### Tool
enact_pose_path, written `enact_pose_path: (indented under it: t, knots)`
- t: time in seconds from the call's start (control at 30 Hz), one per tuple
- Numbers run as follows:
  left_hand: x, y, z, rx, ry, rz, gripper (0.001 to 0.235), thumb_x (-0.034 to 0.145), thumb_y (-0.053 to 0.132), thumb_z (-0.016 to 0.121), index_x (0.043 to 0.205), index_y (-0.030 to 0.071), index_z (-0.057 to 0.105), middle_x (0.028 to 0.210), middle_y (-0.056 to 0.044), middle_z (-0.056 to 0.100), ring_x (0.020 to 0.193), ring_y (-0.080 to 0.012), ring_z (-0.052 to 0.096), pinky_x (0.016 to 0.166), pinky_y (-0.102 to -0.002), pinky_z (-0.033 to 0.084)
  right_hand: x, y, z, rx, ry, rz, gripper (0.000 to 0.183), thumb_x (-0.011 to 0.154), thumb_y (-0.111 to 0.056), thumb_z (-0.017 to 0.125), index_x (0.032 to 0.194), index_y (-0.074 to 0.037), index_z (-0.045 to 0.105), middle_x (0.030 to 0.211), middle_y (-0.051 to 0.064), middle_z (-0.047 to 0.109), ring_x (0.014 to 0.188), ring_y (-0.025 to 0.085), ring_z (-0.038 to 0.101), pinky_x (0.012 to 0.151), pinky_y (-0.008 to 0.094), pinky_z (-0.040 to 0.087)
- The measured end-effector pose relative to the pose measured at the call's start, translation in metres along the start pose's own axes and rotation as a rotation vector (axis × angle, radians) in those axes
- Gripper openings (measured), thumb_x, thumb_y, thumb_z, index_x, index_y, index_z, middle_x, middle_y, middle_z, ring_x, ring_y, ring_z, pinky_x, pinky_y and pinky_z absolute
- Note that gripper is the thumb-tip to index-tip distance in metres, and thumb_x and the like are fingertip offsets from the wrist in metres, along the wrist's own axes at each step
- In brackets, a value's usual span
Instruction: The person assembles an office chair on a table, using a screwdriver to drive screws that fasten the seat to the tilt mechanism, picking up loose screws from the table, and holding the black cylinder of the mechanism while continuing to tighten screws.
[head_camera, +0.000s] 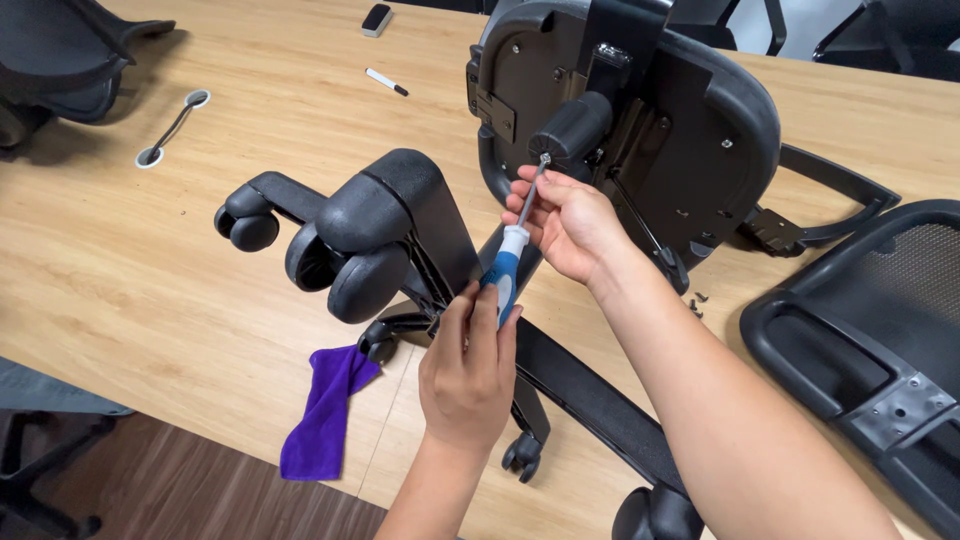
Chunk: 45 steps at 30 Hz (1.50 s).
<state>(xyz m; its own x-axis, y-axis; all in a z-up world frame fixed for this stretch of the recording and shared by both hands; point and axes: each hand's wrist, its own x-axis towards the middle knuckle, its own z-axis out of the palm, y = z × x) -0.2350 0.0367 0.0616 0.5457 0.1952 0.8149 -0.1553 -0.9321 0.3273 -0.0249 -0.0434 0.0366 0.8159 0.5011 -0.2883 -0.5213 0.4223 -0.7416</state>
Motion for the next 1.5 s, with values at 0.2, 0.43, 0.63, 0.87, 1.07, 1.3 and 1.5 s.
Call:
enact_pose_path:
  t: [0.2, 0.43, 0.63, 0.87, 1.07, 1.3, 1.5]
  knots:
    - [-0.037, -0.022, 0.033, -0.214, -0.093, -0.375, 0.022, 0.096, 0.011, 0.078, 0.108, -0.004, 0.068, 0.071, -0.011, 0.066, 0.06, -0.0208, 0.071, 0.052, -0.034, 0.053, 0.008, 0.004, -0.007, -0.023, -0.008, 0.002, 0.02, 0.105, -0.011, 0.051, 0.123, -0.003, 0.055, 0.101, 0.01, 0.065, 0.089, 0.02, 0.069, 0.084, 0.045, 0.064]
    - [-0.013, -0.004, -0.001, -0.194, -0.055, -0.135, 0.043, 0.088, 0.008, 0.076, 0.125, -0.009, 0.062, 0.105, -0.024, 0.062, 0.09, -0.0333, 0.069, 0.072, -0.038, 0.058, 0.013, 0.007, -0.007, 0.112, -0.013, 0.006, 0.022, 0.105, -0.012, 0.049, 0.123, -0.002, 0.055, 0.103, 0.011, 0.067, 0.092, 0.021, 0.071, 0.087, 0.043, 0.065]
    - [0.001, -0.011, -0.002, 0.081, -0.012, 0.161, 0.029, 0.093, 0.0, 0.068, 0.122, -0.005, 0.065, 0.1, -0.017, 0.062, 0.092, -0.0291, 0.067, 0.077, -0.036, 0.059, 0.015, 0.005, -0.009, 0.245, -0.013, 0.042, 0.025, 0.106, -0.014, 0.051, 0.124, 0.001, 0.06, 0.102, 0.01, 0.07, 0.09, 0.019, 0.072, 0.084, 0.035, 0.064]
    - [0.003, -0.009, 0.004, 0.268, -0.104, -0.002, 0.043, 0.096, 0.039, 0.073, 0.083, 0.0, 0.06, 0.066, -0.009, 0.049, 0.053, -0.026, 0.053, 0.047, -0.038, 0.044, 0.02, 0.012, -0.014, 0.187, -0.012, -0.006, 0.024, 0.106, -0.015, 0.052, 0.123, 0.001, 0.06, 0.093, 0.008, 0.067, 0.082, 0.018, 0.069, 0.08, 0.035, 0.065]
    - [-0.036, -0.033, 0.032, -0.297, -0.499, -0.927, 0.063, 0.11, 0.051, 0.048, 0.078, -0.001, 0.065, 0.065, -0.017, 0.059, 0.054, -0.0294, 0.057, 0.051, -0.038, 0.043, 0.02, 0.013, -0.01, 0.139, -0.015, -0.008, 0.019, 0.104, -0.015, 0.054, 0.118, -0.003, 0.06, 0.093, 0.007, 0.067, 0.081, 0.017, 0.068, 0.077, 0.036, 0.064]
    - [-0.011, 0.011, -0.002, -0.33, -0.182, -0.413, 0.048, 0.094, 0.027, 0.068, 0.122, -0.011, 0.058, 0.093, -0.02, 0.066, 0.071, -0.0246, 0.07, 0.058, -0.034, 0.055, 0.02, 0.011, -0.008, 0.142, 0.064, -0.029, 0.017, 0.102, -0.012, 0.057, 0.116, -0.002, 0.06, 0.097, 0.008, 0.069, 0.085, 0.017, 0.071, 0.081, 0.036, 0.065]
    - [-0.016, -0.014, 0.02, 0.067, -0.004, -0.1, 0.045, 0.096, 0.025, 0.077, 0.112, -0.014, 0.059, 0.081, -0.021, 0.064, 0.067, -0.0348, 0.066, 0.055, -0.038, 0.053, 0.015, 0.015, -0.006, 0.111, -0.066, -0.016, 0.025, 0.106, -0.022, 0.053, 0.118, -0.002, 0.063, 0.094, 0.008, 0.068, 0.084, 0.021, 0.07, 0.075, 0.032, 0.06]
